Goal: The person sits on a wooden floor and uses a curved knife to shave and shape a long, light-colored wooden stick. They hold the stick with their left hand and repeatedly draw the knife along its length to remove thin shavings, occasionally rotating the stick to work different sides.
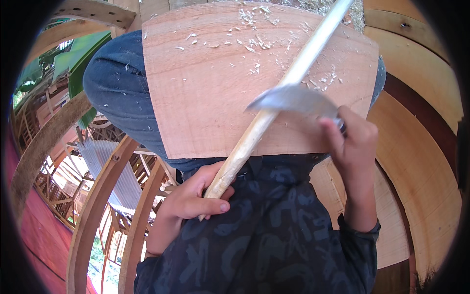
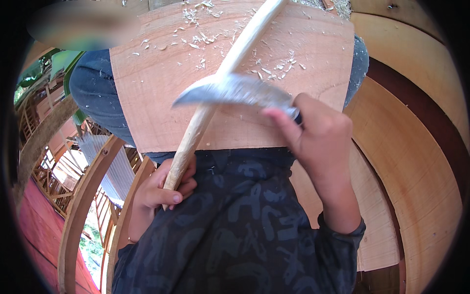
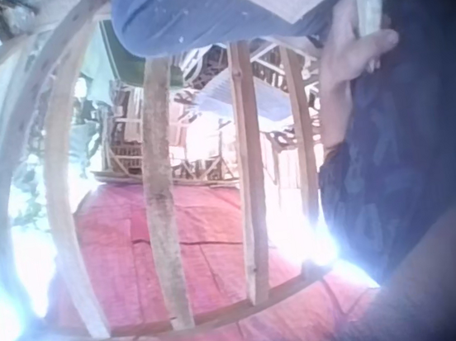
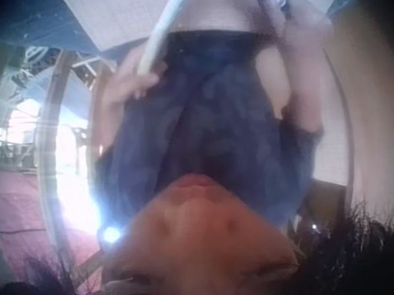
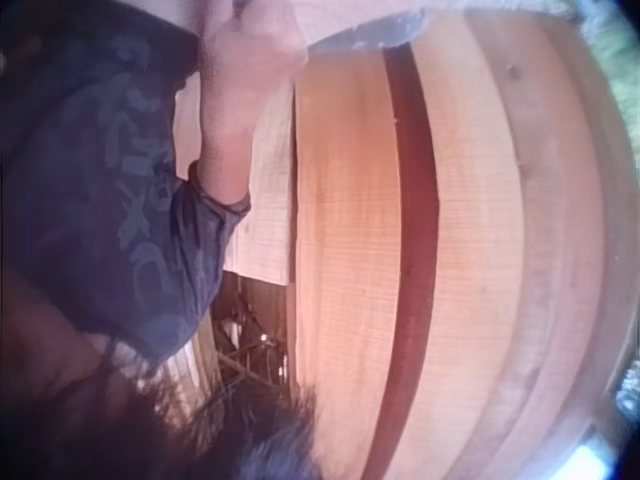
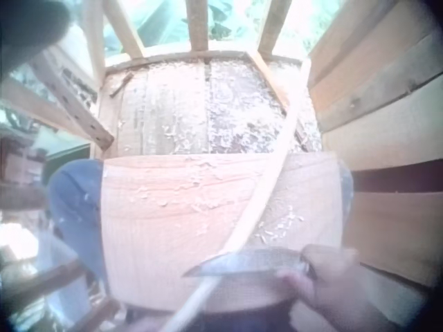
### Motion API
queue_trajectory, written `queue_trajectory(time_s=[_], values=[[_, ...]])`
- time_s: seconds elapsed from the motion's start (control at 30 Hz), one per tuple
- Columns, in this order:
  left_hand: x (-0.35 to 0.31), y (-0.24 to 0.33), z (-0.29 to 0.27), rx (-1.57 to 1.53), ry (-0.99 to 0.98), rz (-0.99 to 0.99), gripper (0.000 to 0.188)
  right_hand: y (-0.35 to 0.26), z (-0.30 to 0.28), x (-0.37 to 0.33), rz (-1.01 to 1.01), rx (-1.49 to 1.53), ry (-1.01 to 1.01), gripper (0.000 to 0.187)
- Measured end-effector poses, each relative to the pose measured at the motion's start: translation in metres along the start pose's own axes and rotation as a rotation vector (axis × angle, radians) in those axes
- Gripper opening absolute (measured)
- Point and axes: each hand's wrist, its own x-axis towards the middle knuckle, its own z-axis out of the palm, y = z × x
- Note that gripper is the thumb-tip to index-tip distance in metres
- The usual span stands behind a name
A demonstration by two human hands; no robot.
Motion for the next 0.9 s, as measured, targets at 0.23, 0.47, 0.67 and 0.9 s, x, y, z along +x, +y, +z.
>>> queue_trajectory(time_s=[0.23, 0.47, 0.67, 0.9], values=[[-0.001, -0.005, 0.001, -0.076, -0.058, 0.058, 0.069, 0.037, -0.024, 0.005, 0.319, 0.149, 0.126, 0.049], [0.01, -0.002, 0.006, -0.017, -0.072, 0.13, 0.072, -0.03, 0.008, -0.014, -0.05, 0.166, -0.209, 0.046], [0.009, -0.006, 0.006, -0.03, -0.079, 0.144, 0.069, -0.005, 0.006, -0.001, -0.045, -0.017, 0.0, 0.045], [0.01, -0.008, 0.003, -0.129, -0.131, 0.128, 0.068, 0.014, -0.016, -0.003, 0.214, 0.091, -0.002, 0.043]])
